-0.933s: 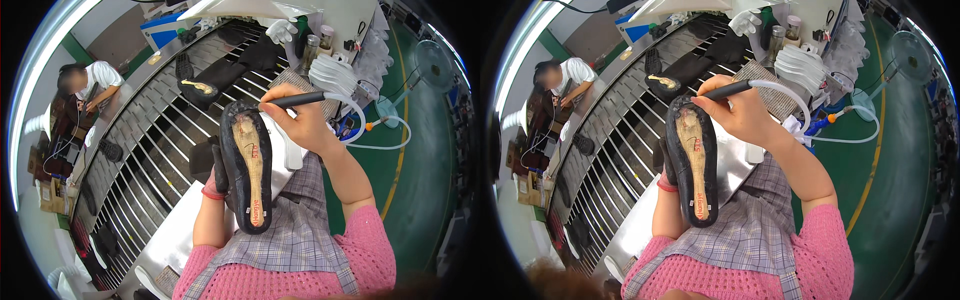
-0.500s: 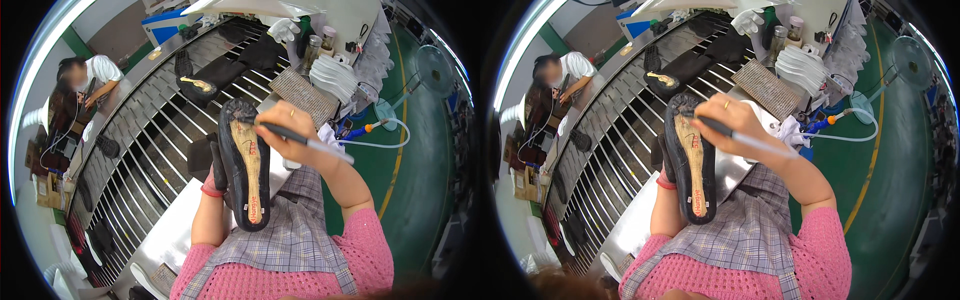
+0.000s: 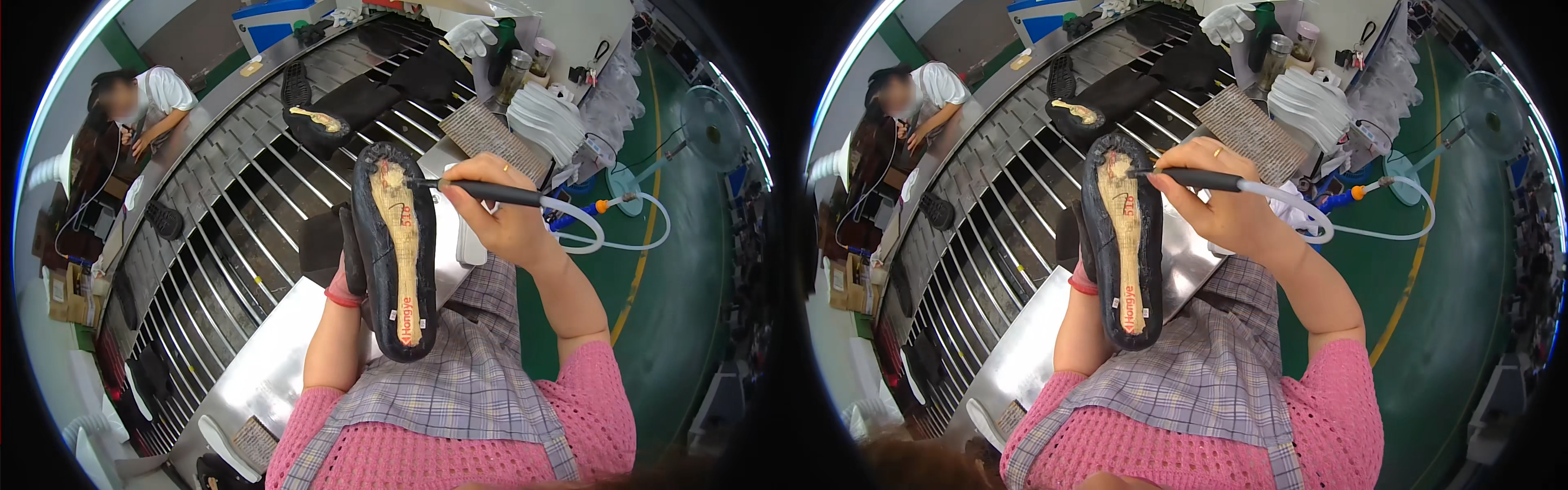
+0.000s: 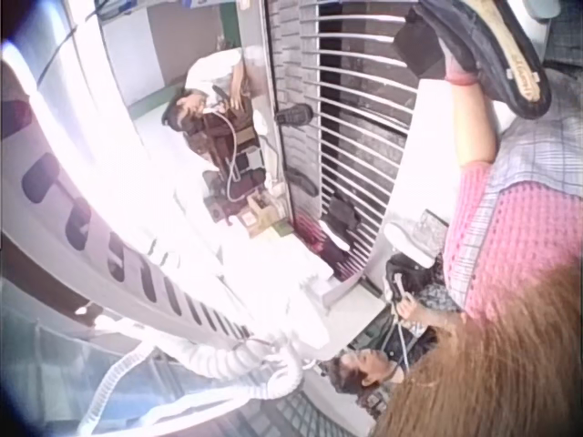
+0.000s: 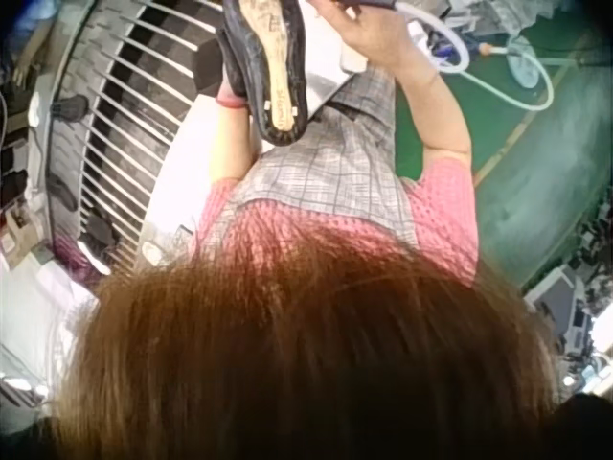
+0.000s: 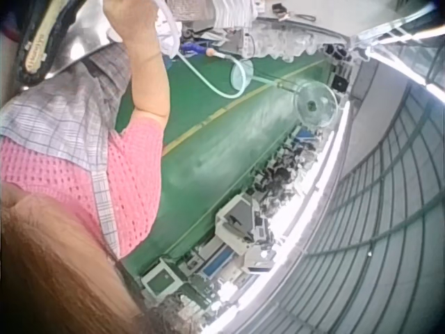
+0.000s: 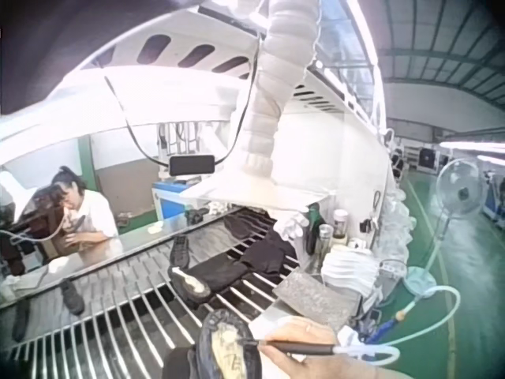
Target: The person applies glue to the sole of a black boot using a brush, then attaches a white insole to the glued area. The process is repeated for a second boot. The person works at a metal workstation in a factory setting.
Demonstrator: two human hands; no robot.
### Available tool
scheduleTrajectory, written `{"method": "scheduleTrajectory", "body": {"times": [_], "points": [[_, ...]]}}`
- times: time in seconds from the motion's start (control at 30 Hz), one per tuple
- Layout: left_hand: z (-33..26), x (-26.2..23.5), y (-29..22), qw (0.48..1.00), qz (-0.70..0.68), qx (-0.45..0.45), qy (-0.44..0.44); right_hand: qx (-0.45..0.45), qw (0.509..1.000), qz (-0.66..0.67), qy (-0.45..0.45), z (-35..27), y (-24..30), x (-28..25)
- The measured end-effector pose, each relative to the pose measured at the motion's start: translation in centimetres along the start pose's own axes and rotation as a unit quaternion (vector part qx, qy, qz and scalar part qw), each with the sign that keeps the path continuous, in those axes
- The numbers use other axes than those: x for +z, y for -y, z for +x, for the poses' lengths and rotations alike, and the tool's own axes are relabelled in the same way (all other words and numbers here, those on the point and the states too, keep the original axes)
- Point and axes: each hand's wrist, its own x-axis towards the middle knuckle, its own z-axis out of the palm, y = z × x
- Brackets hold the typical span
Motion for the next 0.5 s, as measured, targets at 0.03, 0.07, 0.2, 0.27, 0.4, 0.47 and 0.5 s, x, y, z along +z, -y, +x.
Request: {"method": "scheduleTrajectory", "body": {"times": [0.03,0.07,0.2,0.27,0.4,0.47,0.5], "points": [[0.1,-0.1,0.1,1.0,0.004,0.008,-0.004,-0.034,0.999,-0.001,0.008,-0.3,-0.4,0.2],[0.1,-0.2,0.2,1.0,0.007,0.017,-0.008,-0.067,0.998,-0.002,0.017,-0.4,-0.6,0.2],[0.2,-3.1,0.6,0.996,-0.085,-0.013,0.015,-0.052,0.981,0.099,0.157,-2.6,2.9,-0.7],[0.2,-2.7,0.4,0.988,-0.134,-0.036,0.064,-0.024,0.969,0.153,0.194,-3.2,3.4,-0.9],[0.6,-0.2,0.4,0.997,-0.064,-0.014,-0.038,-0.023,0.978,0.153,0.138,-3.6,3.4,0.1],[0.8,-0.3,0.4,0.997,-0.062,-0.022,-0.042,-0.034,0.972,0.17,0.159,-4.0,3.2,0.1],[0.9,-0.8,0.4,0.997,-0.061,-0.025,-0.041,-0.031,0.959,0.19,0.207,-3.7,3.7,-0.7]]}}
